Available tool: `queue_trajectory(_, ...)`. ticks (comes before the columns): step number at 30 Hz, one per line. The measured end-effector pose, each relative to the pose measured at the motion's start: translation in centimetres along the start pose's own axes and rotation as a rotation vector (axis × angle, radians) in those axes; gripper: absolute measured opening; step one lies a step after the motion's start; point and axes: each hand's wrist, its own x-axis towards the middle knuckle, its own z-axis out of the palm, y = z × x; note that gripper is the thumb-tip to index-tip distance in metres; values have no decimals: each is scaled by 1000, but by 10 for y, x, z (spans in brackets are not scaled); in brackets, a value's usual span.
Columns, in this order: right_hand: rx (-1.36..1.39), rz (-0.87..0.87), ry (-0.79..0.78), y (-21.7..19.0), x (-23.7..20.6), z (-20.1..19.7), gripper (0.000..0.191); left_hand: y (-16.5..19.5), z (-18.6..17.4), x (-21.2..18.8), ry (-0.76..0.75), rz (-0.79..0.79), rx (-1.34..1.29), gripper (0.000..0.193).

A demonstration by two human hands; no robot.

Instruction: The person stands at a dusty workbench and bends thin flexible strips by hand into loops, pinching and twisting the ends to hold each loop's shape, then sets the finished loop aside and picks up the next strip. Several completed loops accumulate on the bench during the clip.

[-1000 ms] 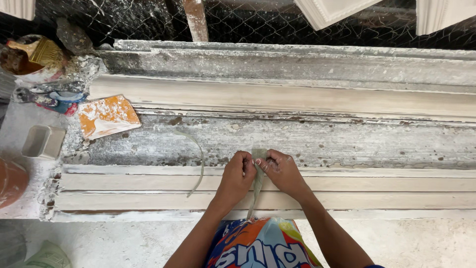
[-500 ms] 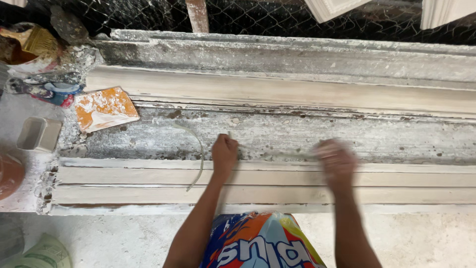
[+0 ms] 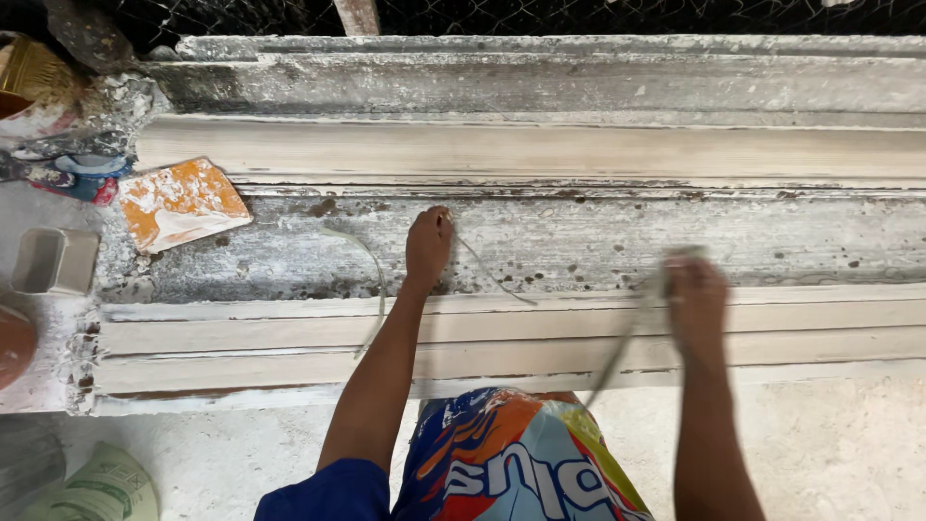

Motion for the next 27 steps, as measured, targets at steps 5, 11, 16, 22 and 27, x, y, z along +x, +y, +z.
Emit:
queue_trajectory(5, 227, 148, -369, -7, 4, 86, 20, 21, 17, -20, 190, 54, 46, 37)
queue_trajectory(11, 284, 100, -674, -12, 0, 118, 21, 127, 20, -108, -226, -163, -396, 30)
queue_trajectory(16, 138, 59, -793, -6, 14, 111, 25, 159, 28, -113, -112, -303, -373, 23)
queue_trajectory(22, 193, 7, -855, -7, 20, 95, 30, 164, 50, -118, -26, -341, -417, 17)
queue_trajectory(27, 16, -138, -818, -18, 27, 84, 27, 175, 58, -115, 11, -256, -359, 15)
